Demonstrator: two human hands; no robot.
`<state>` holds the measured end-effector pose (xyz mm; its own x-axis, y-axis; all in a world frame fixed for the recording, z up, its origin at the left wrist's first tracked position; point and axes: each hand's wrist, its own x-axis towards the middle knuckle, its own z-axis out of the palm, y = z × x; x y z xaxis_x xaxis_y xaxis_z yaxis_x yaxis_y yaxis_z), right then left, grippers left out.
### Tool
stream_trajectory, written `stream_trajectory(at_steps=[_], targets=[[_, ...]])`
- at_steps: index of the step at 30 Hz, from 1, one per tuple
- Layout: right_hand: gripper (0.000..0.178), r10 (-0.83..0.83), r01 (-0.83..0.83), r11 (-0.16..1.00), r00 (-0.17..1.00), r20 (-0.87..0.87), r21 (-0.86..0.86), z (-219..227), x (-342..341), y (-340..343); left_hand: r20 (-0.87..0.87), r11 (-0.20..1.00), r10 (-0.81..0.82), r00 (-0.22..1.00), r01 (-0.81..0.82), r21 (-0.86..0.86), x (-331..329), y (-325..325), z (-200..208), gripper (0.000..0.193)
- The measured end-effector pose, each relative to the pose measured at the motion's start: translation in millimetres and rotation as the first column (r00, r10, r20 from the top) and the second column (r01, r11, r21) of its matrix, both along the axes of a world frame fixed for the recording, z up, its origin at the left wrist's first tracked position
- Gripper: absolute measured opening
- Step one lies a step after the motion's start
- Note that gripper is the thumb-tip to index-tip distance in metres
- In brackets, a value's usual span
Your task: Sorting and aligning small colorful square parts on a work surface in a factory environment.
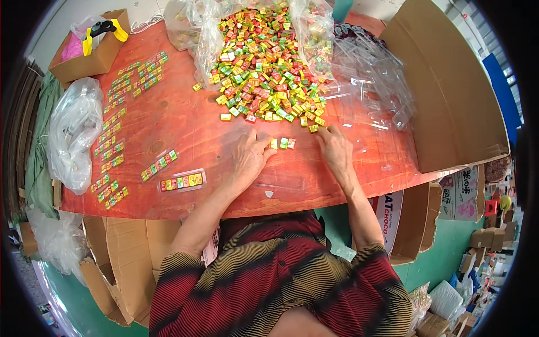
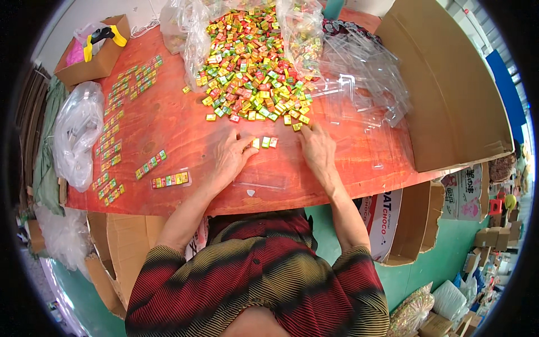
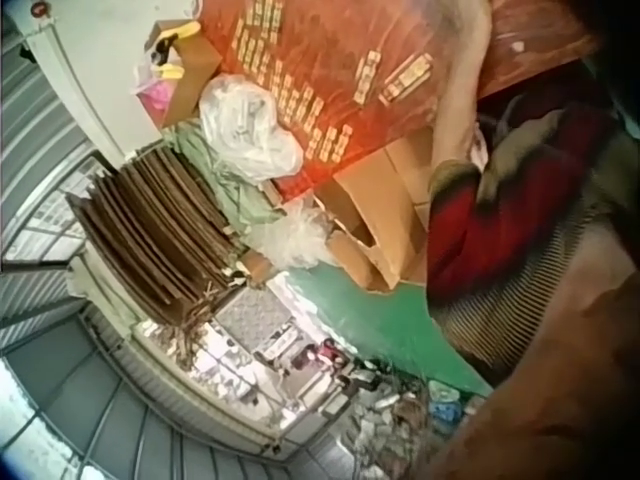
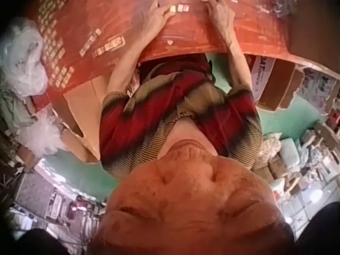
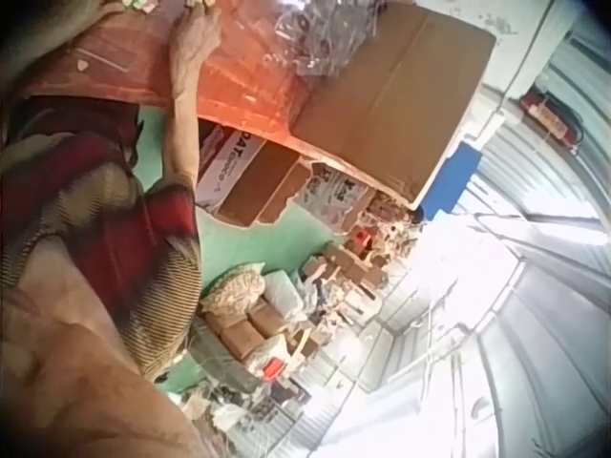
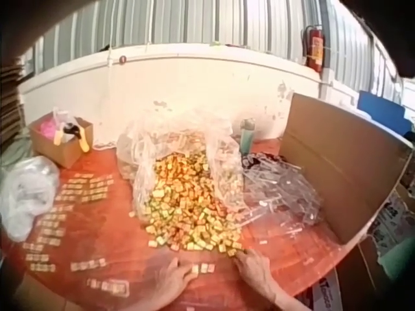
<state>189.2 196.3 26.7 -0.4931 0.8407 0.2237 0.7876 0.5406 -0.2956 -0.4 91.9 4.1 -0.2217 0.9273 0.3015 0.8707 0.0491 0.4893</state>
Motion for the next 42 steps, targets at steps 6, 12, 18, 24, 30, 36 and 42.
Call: stream_trajectory(at_steps=[6,12,18,24,30,36,42], targets=[[0.014,0.516,-0.492,0.855,0.841,-0.163,0.164,0,-101,7,0.005,0.998,0.057,0.998,-0.057,-0.037,-5,-12,4,0.029],[0.016,0.538,-0.541,0.829,0.841,0.064,0.143,-25,-130,7,0.031,0.993,0.105,0.994,-0.103,-0.063,-18,-21,11,0.03],[0.021,0.402,-0.404,0.915,0.907,0.127,-0.017,-17,-107,-24,0.045,0.99,0.14,0.989,-0.139,-0.022,-33,-26,11,0.028],[0.039,0.155,-0.154,0.985,0.988,0.008,-0.084,5,-60,-37,0.061,0.997,0.073,0.995,-0.071,-0.038,-35,-22,10,0.03],[0.045,0.278,-0.3,0.94,0.949,-0.147,-0.164,3,-42,-24,0.096,0.999,-0.033,0.995,0.033,-0.004,-36,-10,2,0.03],[0.042,0.434,-0.46,0.884,0.875,-0.214,-0.089,-20,-55,-17,0.075,0.99,-0.13,0.989,0.134,-0.038,-40,1,0,0.029],[0.042,0.494,-0.536,0.837,0.827,-0.268,-0.112,-18,-55,-13,0.142,0.985,-0.147,0.979,0.159,-0.073,-35,0,10,0.04]])
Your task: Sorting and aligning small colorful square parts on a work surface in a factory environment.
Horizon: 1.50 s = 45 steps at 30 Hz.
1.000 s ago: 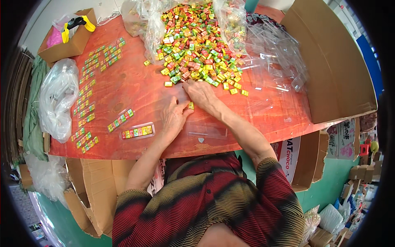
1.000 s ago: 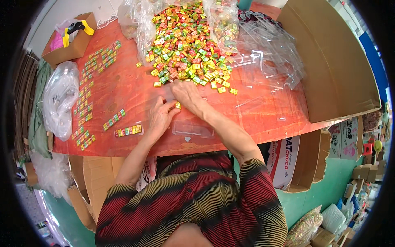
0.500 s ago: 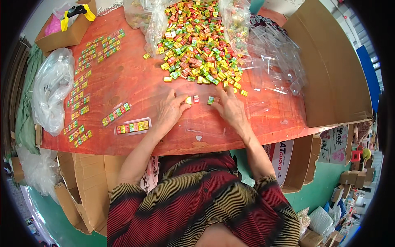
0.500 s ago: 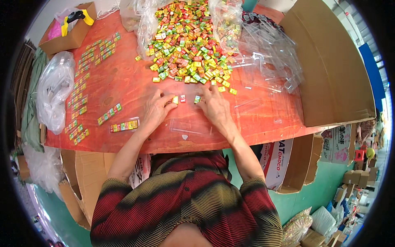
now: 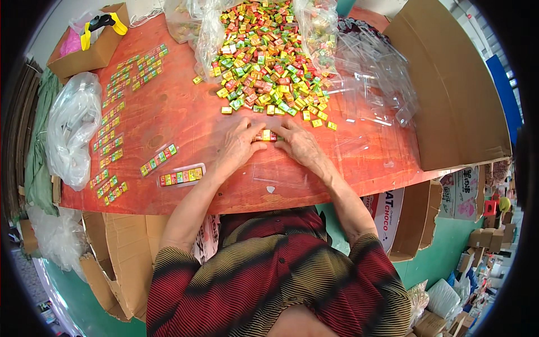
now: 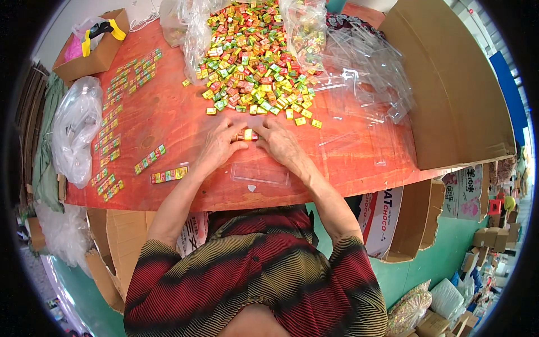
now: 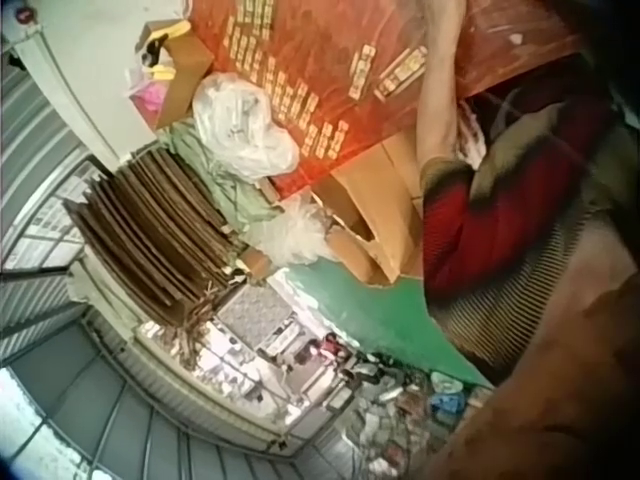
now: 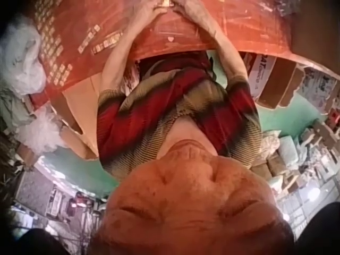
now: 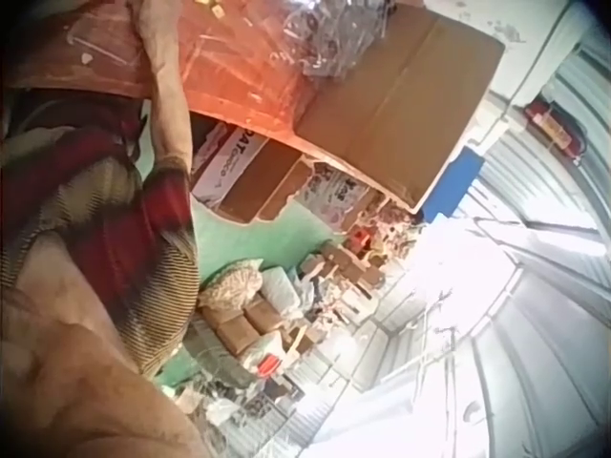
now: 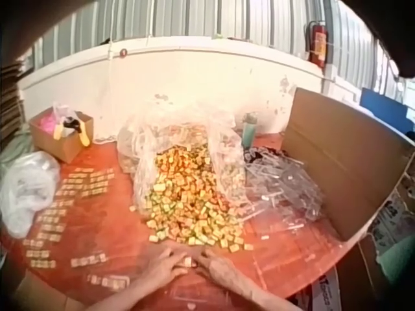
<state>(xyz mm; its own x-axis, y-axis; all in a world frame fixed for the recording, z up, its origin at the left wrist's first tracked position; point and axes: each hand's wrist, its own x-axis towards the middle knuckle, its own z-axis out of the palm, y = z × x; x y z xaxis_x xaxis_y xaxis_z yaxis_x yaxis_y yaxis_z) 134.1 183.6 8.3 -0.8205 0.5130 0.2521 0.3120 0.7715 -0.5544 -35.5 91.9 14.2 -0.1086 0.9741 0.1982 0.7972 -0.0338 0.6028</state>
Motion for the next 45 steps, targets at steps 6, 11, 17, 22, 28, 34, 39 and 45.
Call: stream_trajectory(at_steps=[6,11,17,22,28,34,39,45], targets=[[0.036,0.052,-0.051,0.993,0.999,0.002,-0.109,0,3,8,0.015,0.989,-0.123,0.992,0.123,-0.08,-18,5,2,0.038],[0.032,0.044,-0.046,0.996,0.998,-0.035,-0.077,-3,4,8,0.018,0.991,-0.129,0.992,0.129,-0.045,-20,7,-4,0.036],[0.038,-0.029,0.034,0.997,0.997,0.074,-0.071,4,2,-3,0.038,0.993,-0.094,0.995,0.096,-0.065,-16,4,-5,0.033],[0.029,-0.082,0.084,0.996,0.995,-0.061,0.03,-4,-2,-7,0.05,0.999,-0.042,0.998,0.043,-0.023,-5,5,-4,0.029],[0.033,-0.087,0.089,0.996,0.994,-0.059,0.028,18,14,-23,0.044,0.994,0.076,0.996,-0.072,-0.076,19,-13,17,0.022],[0.033,-0.2,0.2,0.98,0.979,0.03,0.005,6,63,-83,-0.081,0.997,0.073,0.994,-0.07,0.042,66,-64,0,0.027],[0.05,-0.194,0.183,0.979,0.972,0.131,0.092,-4,74,-110,-0.401,0.982,0.025,0.916,0.052,0.181,70,-77,-13,0.046],[0.078,-0.169,0.151,0.985,0.943,0.286,0.085,-4,80,-123,-0.508,0.999,0.009,0.861,0.017,0.047,80,-92,-10,0.067]])
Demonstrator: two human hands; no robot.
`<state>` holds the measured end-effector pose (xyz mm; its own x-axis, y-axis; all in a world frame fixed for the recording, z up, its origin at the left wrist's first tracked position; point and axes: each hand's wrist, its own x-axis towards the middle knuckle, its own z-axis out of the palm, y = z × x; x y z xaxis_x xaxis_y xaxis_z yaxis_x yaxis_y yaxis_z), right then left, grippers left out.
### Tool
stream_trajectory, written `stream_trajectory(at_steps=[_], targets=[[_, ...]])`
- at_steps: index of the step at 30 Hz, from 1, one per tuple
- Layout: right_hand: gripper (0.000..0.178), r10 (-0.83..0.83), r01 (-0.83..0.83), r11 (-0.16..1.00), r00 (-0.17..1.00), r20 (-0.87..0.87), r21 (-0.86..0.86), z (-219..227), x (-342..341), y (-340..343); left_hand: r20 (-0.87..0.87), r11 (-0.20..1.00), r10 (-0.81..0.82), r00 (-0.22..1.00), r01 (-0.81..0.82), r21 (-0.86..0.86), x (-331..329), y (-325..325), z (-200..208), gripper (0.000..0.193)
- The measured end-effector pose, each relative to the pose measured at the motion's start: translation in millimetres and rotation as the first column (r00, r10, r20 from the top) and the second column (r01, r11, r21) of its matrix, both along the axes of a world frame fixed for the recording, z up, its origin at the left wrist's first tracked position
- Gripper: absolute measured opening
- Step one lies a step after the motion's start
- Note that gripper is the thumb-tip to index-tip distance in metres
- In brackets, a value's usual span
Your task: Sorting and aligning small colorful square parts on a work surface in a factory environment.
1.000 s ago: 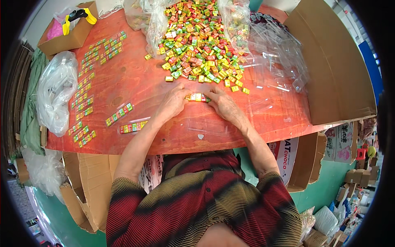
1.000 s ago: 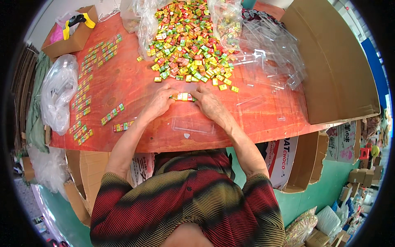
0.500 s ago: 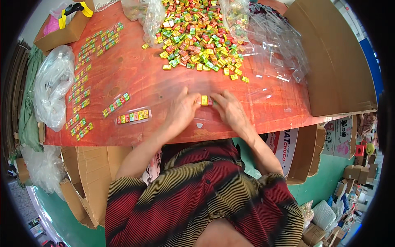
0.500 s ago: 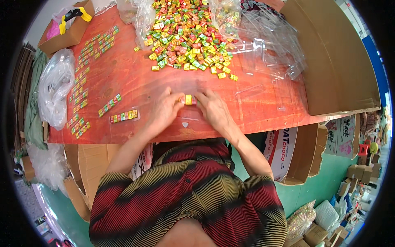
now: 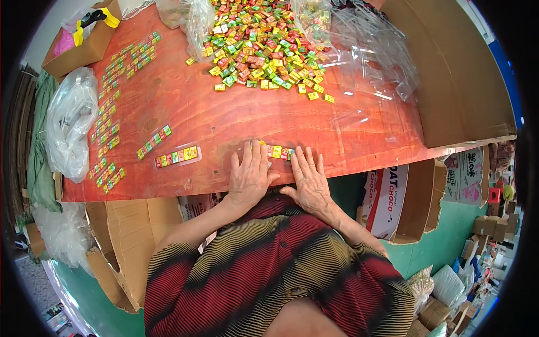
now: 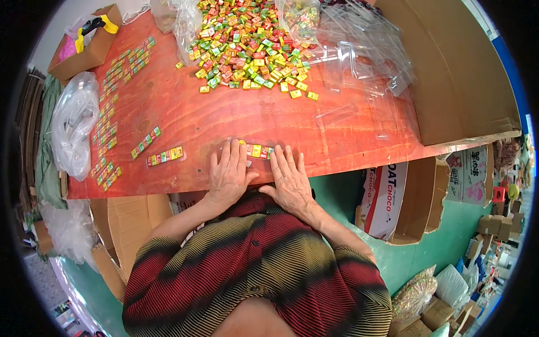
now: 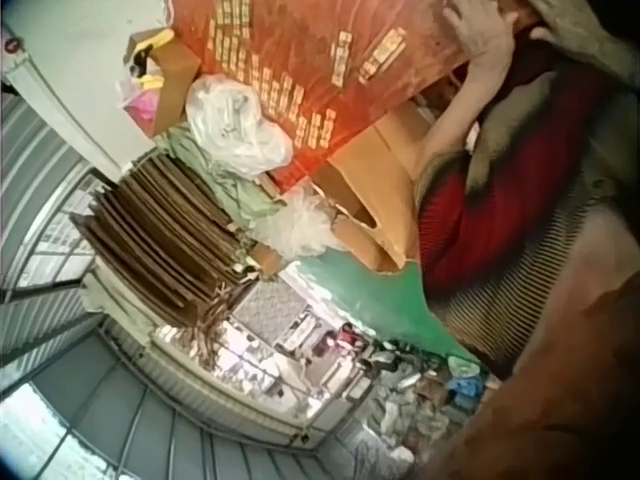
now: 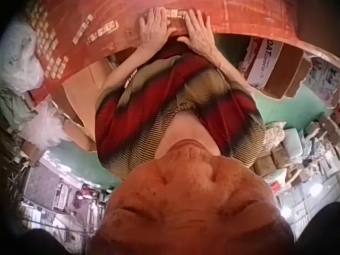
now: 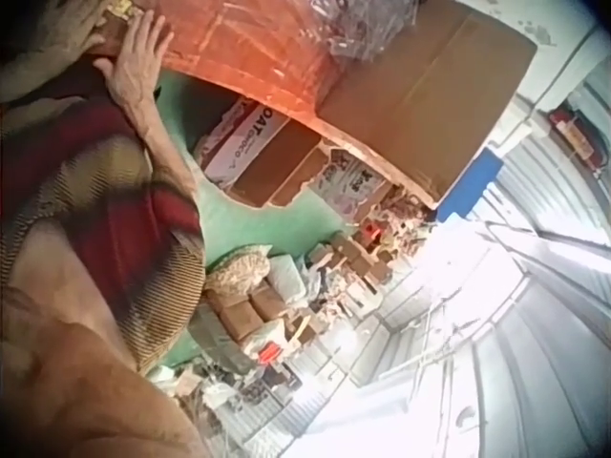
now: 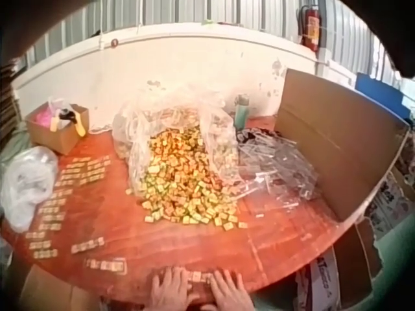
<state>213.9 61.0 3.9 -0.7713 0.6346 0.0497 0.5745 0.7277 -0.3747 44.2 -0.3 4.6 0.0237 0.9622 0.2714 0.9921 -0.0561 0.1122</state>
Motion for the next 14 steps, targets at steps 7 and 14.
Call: stream_trajectory(at_steps=[7,14], targets=[[0.081,0.109,-0.109,0.994,0.994,0.016,-0.012,3,-2,16,0.194,0.99,-0.114,0.974,0.128,-0.061,-6,4,-1,0.07],[0.05,0.161,-0.316,0.874,0.905,-0.394,-0.368,4,4,46,0.175,0.976,-0.037,0.984,0.073,-0.206,-2,4,2,0.081]])
